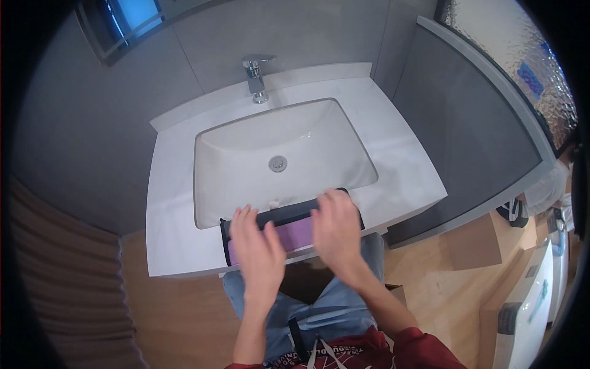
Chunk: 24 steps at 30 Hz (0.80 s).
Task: The person handles a purple and black wrist rest by hand, pressing its surface and wrapping a black elastic strap around the middle of it while standing at a sink.
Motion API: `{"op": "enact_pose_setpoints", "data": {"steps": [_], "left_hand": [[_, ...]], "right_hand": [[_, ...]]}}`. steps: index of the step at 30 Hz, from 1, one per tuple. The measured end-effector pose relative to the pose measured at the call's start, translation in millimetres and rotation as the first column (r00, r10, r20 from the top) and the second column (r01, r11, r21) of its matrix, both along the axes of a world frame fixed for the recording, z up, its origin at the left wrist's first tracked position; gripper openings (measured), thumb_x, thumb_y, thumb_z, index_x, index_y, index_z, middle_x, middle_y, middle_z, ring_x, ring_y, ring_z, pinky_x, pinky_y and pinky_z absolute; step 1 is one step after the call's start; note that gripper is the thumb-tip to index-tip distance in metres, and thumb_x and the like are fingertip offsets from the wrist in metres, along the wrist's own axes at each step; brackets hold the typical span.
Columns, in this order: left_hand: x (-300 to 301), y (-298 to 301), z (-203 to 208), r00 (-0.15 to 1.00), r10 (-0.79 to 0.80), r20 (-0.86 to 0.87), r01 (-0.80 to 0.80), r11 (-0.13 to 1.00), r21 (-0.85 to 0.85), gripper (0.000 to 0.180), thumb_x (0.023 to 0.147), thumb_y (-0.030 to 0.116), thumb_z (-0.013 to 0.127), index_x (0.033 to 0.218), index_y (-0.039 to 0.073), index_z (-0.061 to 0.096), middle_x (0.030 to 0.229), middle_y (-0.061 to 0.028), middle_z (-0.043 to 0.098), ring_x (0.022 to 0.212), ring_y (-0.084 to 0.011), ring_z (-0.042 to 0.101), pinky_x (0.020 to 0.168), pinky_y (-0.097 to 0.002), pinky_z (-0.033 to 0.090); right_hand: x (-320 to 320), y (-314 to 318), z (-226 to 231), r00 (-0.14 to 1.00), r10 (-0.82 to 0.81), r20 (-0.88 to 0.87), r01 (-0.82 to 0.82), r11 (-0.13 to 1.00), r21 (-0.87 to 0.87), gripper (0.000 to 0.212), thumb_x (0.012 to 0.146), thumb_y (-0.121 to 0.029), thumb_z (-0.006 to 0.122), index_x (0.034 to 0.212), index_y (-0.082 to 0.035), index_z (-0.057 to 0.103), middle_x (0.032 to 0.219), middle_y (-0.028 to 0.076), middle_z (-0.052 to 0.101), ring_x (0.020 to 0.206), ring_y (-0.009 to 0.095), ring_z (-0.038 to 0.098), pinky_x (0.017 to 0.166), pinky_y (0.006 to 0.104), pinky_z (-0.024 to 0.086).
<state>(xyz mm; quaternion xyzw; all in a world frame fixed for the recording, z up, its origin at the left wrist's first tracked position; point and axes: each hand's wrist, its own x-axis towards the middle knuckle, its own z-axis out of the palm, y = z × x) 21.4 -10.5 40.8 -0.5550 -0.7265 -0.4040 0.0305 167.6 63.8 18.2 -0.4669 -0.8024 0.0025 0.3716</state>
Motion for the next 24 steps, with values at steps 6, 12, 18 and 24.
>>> {"op": "enact_pose_setpoints", "data": {"steps": [6, 12, 18, 24], "left_hand": [[-2, 25, -41, 0.981, 0.004, -0.194, -0.056, 0.964, -0.26, 0.058, 0.103, 0.024, 0.054, 0.152, -0.007, 0.044, 0.161, -0.0307, 0.039, 0.156, -0.0489, 0.025, 0.126, -0.0621, 0.02], [1, 24, -42, 0.971, 0.007, -0.238, -0.07, 0.964, -0.257, 0.062, 0.1, 0.029, 0.057, 0.152, -0.004, 0.047, 0.162, -0.031, 0.039, 0.155, -0.0502, 0.027, 0.123, -0.0678, 0.018], [-5, 25, -37, 0.974, -0.026, -0.226, -0.07, 0.911, -0.407, 0.061, 0.102, 0.033, 0.056, 0.149, -0.006, 0.05, 0.162, -0.0311, 0.038, 0.155, -0.0499, 0.026, 0.123, -0.0709, 0.014], [-37, 44, -13, 0.983, -0.109, -0.148, 0.023, 0.875, -0.484, 0.045, 0.107, 0.034, 0.05, 0.129, -0.002, 0.065, 0.139, -0.027, 0.06, 0.136, -0.0435, 0.05, 0.121, -0.0684, 0.022]], "right_hand": [[-29, 5, -19, 0.994, 0.057, 0.096, -0.054, 0.998, -0.036, 0.054, 0.093, -0.022, 0.069, 0.138, 0.006, 0.058, 0.151, 0.031, 0.049, 0.145, 0.047, 0.043, 0.117, 0.0584, 0.036], [-25, 7, -23, 0.99, 0.058, 0.128, -0.044, 0.992, -0.115, 0.062, 0.094, -0.032, 0.066, 0.142, 0.005, 0.057, 0.154, 0.034, 0.045, 0.149, 0.048, 0.039, 0.12, 0.0624, 0.031], [-29, 8, -16, 0.997, -0.001, 0.083, 0.006, 0.998, -0.063, 0.062, 0.095, -0.036, 0.066, 0.141, 0.004, 0.058, 0.156, 0.033, 0.045, 0.151, 0.046, 0.037, 0.121, 0.0612, 0.03], [-17, 22, -25, 0.994, 0.012, 0.108, -0.004, 0.997, -0.076, 0.059, 0.097, -0.036, 0.067, 0.138, 0.006, 0.059, 0.149, 0.032, 0.051, 0.147, 0.047, 0.041, 0.12, 0.0591, 0.032]]}}
